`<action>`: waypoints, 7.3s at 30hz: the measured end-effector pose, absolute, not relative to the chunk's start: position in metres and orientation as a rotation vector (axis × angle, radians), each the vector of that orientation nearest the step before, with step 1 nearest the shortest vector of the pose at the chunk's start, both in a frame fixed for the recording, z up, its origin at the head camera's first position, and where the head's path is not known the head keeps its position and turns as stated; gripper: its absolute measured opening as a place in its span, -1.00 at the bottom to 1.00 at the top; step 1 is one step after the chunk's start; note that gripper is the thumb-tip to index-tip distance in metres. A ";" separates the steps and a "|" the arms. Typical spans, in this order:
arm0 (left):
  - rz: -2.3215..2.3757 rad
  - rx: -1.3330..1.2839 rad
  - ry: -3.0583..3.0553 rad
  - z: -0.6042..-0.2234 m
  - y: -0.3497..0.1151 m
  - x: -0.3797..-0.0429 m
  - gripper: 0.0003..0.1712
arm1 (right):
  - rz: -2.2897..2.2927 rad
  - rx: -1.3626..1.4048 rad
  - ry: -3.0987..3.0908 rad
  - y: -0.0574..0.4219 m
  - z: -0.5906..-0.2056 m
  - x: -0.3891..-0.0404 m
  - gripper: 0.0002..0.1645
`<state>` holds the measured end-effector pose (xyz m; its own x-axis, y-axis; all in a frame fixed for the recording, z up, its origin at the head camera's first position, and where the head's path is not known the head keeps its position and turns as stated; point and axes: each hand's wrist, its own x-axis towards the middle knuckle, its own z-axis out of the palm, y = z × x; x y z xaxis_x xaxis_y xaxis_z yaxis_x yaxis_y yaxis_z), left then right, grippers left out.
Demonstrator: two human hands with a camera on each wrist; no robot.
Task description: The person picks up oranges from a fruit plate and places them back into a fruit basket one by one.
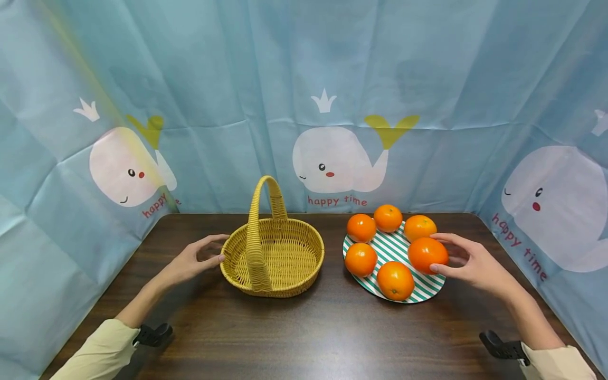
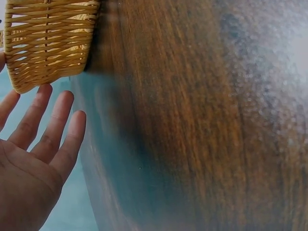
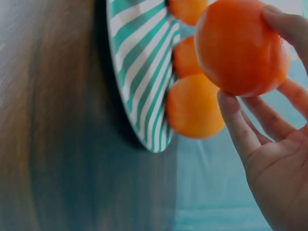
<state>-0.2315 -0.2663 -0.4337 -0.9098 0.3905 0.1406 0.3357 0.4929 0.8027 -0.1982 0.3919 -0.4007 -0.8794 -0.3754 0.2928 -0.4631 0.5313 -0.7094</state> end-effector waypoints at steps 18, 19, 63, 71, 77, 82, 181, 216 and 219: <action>1.374 0.659 2.668 -0.431 -0.266 -0.229 -0.35 | 1.382 0.938 -2.571 0.336 -0.378 -0.224 -0.28; 1.376 0.663 2.664 -0.430 -0.266 -0.229 -0.35 | 1.381 0.937 -2.575 0.333 -0.378 -0.225 -0.28; 1.350 0.693 2.665 -0.429 -0.266 -0.228 -0.35 | 1.622 1.072 -2.559 0.201 -0.373 -0.251 -0.22; 1.362 0.680 2.665 -0.429 -0.266 -0.227 -0.35 | 1.614 1.194 -2.512 0.180 -0.381 -0.254 -0.23; 1.358 0.677 2.665 -0.430 -0.266 -0.228 -0.36 | 1.651 1.275 -2.483 0.169 -0.388 -0.254 -0.17; 1.375 0.679 2.648 -0.431 -0.265 -0.228 -0.35 | 1.696 1.290 -2.498 0.161 -0.393 -0.254 -0.14; 1.375 0.700 2.603 -0.429 -0.268 -0.229 -0.35 | 1.382 1.138 -2.759 0.331 -0.417 -0.200 -0.31; 1.348 0.712 2.614 -0.429 -0.268 -0.231 -0.35 | 1.416 1.218 -2.615 0.324 -0.374 -0.221 -0.33; 1.352 0.710 2.615 -0.429 -0.268 -0.231 -0.35 | 1.417 1.210 -2.613 0.318 -0.373 -0.223 -0.33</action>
